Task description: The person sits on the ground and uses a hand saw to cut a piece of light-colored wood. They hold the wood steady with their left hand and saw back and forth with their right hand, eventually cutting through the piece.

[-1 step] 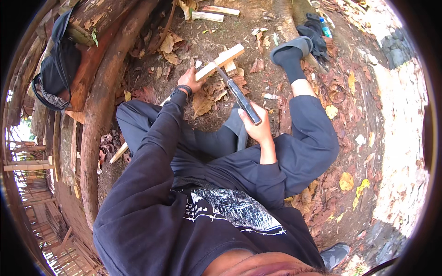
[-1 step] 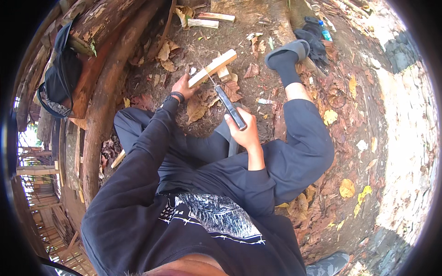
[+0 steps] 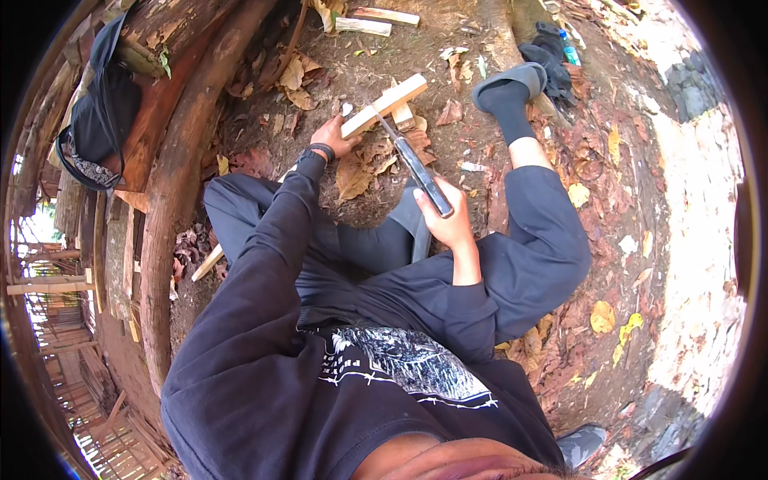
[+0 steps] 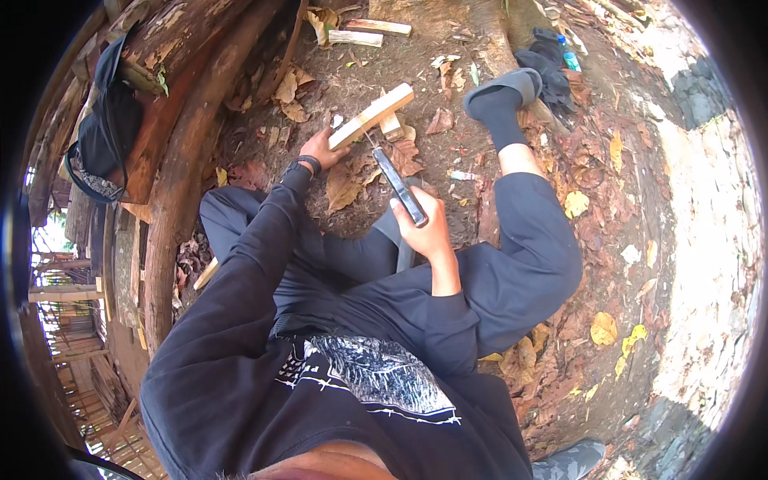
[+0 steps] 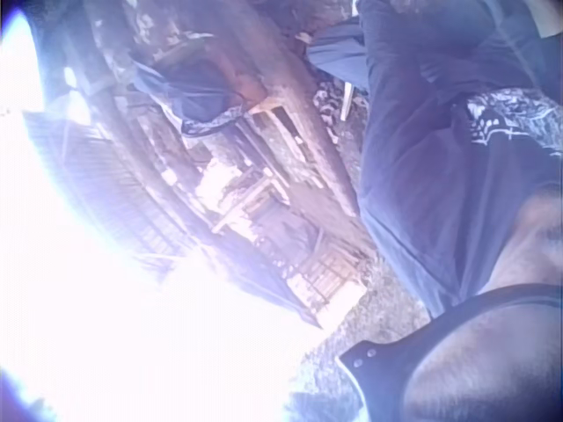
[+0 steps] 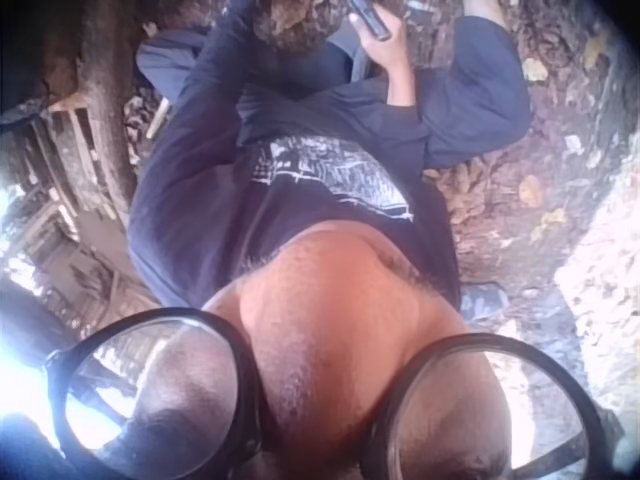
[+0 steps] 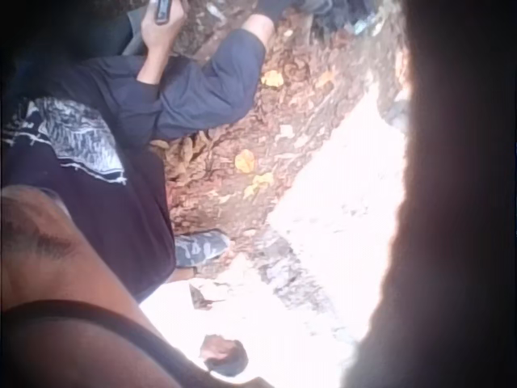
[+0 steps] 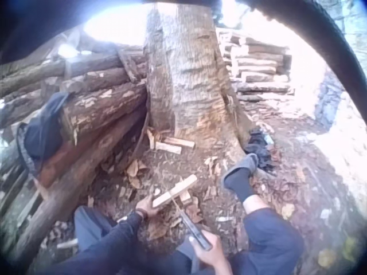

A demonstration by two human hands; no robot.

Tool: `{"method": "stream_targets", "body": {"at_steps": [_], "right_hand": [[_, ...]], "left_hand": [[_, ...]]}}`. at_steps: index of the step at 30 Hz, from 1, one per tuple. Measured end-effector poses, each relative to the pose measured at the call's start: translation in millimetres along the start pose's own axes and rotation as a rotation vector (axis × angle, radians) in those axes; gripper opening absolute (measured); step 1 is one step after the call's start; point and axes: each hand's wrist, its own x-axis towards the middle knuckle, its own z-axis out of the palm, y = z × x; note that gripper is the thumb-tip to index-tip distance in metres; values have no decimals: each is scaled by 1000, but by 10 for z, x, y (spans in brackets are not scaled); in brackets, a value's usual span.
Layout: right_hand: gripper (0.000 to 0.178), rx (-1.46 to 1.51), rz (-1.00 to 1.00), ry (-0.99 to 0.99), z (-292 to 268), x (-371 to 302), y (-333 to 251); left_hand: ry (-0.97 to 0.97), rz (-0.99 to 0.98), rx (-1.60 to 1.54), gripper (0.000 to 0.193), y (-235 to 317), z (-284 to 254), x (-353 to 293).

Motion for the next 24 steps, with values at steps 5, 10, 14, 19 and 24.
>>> {"method": "stream_targets", "body": {"at_steps": [5,10,14,19,24], "right_hand": [[22,-82,-10,-46,35,21,-16],[22,-54,-30,-21,81,22,119],[11,-117,34,-108,-79,24,-359],[9,-211,111,-128,-482,-359,-476],[11,-269,89,-152,-192,-160,-263]], "left_hand": [[-160,-71,45,87,143,-134,118],[-165,-179,69,72,339,-140,167],[-151,-212,84,63,332,-174,152],[-149,-232,56,58,216,-112,160],[-124,-151,15,40,222,-80,136]]}}
